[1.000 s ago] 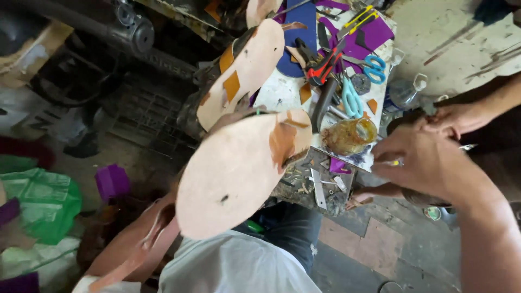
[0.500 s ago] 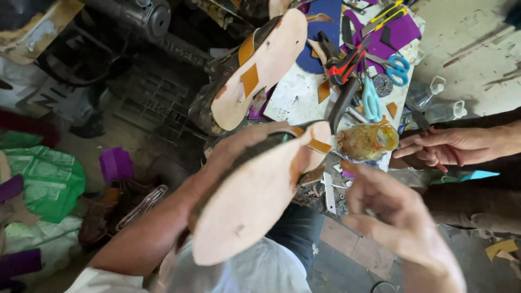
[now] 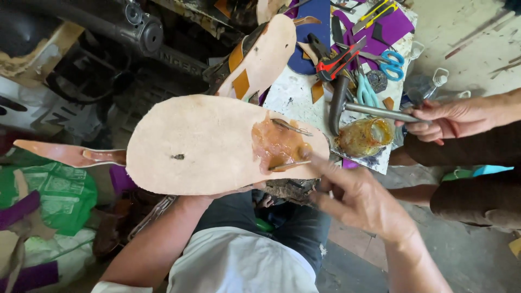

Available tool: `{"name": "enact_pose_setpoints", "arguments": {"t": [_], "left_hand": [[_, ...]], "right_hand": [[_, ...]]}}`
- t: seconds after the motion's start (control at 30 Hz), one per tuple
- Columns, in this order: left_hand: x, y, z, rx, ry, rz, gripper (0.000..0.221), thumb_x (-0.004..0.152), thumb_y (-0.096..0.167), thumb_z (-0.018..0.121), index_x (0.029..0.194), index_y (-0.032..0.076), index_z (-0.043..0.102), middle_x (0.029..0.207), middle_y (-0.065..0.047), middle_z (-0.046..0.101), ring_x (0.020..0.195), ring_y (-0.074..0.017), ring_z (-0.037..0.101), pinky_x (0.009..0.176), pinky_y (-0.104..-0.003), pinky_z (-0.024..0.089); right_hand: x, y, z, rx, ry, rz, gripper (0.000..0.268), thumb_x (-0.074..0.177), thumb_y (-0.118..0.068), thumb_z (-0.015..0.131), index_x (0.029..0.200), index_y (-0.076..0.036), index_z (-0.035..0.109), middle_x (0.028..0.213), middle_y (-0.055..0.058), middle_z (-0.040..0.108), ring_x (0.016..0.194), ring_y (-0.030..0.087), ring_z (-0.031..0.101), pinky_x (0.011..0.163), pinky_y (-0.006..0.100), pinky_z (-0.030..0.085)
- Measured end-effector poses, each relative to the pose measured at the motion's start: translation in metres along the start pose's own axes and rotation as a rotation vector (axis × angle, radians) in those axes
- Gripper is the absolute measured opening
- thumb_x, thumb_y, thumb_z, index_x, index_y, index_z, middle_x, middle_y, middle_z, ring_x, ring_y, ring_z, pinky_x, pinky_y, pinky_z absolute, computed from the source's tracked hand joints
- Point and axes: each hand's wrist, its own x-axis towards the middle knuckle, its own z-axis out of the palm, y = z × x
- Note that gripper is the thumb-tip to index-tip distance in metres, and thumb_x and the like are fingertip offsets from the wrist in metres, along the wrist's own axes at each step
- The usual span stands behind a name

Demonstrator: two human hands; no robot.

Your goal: Assembling handmade sandals by trimming components, applying adhesive, and attaching straps to the soles.

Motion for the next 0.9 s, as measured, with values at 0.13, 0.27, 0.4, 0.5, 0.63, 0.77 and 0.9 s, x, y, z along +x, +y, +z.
{"name": "enact_pose_setpoints", "arguments": {"t": [0.13,0.27,0.4,0.5,0.63,0.77,0.9], "left_hand": [[-0.001,-0.003,-0.014,-0.348,-0.040,-0.122,0.062,0.107,0.044,0.045,0.161,0.016,0.034,0.166,-0.008,0.032,0.151,-0.0287,0.027,0.124,-0.050,0.020],[0.000,-0.004,-0.024,-0.694,-0.083,-0.249,0.065,0.109,0.048,0.043,0.164,0.017,0.029,0.169,-0.007,0.026,0.154,-0.0297,0.020,0.126,-0.054,0.016],[0.001,-0.006,-0.031,-1.046,-0.131,-0.369,0.069,0.110,0.052,0.042,0.167,0.018,0.025,0.172,-0.006,0.020,0.157,-0.0306,0.013,0.128,-0.057,0.011],[0.006,-0.001,-0.018,-1.058,-0.185,-0.336,0.071,0.108,0.051,0.046,0.167,0.017,0.025,0.173,-0.007,0.018,0.158,-0.0321,0.013,0.128,-0.058,0.013],[0.003,-0.003,-0.015,-0.986,-0.210,-0.260,0.073,0.107,0.050,0.051,0.167,0.017,0.025,0.174,-0.009,0.016,0.157,-0.0344,0.013,0.127,-0.059,0.016],[0.008,-0.007,-0.019,-0.987,-0.225,-0.264,0.073,0.107,0.051,0.049,0.167,0.018,0.024,0.174,-0.009,0.015,0.157,-0.0360,0.011,0.126,-0.062,0.016],[0.008,-0.006,-0.027,-0.984,-0.253,-0.224,0.072,0.108,0.052,0.047,0.167,0.020,0.022,0.174,-0.009,0.012,0.157,-0.0383,0.009,0.124,-0.066,0.016]], "right_hand": [[0.004,-0.021,-0.020,-0.108,-0.105,0.203,0.084,0.083,-0.027,0.079,0.158,-0.031,0.042,0.046,0.004,0.053,0.040,0.016,0.045,0.042,0.034,0.040],[0.005,-0.025,-0.029,-0.066,-0.164,0.177,0.060,0.079,-0.021,0.081,0.135,-0.030,0.065,0.050,0.003,0.069,0.037,0.015,0.050,0.041,0.031,0.043],[-0.003,-0.027,-0.029,-0.131,-0.119,-0.042,0.060,0.090,-0.026,0.071,0.148,-0.024,0.054,0.074,0.008,0.065,0.054,0.023,0.057,0.055,0.036,0.046],[-0.026,-0.011,-0.029,-0.054,0.066,-0.130,0.043,0.090,-0.023,0.072,0.132,-0.015,0.066,0.084,0.003,0.073,0.056,0.015,0.059,0.054,0.028,0.047],[-0.048,0.013,-0.034,-0.182,0.486,-0.123,0.039,0.090,-0.011,0.076,0.125,0.001,0.063,0.074,0.002,0.066,0.046,0.004,0.045,0.047,0.021,0.042],[-0.048,0.054,-0.034,-0.505,0.668,-0.072,0.068,0.092,-0.001,0.086,0.151,0.010,0.055,0.117,0.024,0.056,0.090,0.029,0.059,0.082,0.041,0.055],[-0.026,0.071,-0.019,-0.442,0.669,0.015,0.086,0.084,-0.006,0.089,0.154,0.012,0.042,0.134,0.029,0.044,0.104,0.036,0.060,0.079,0.038,0.064]]}}
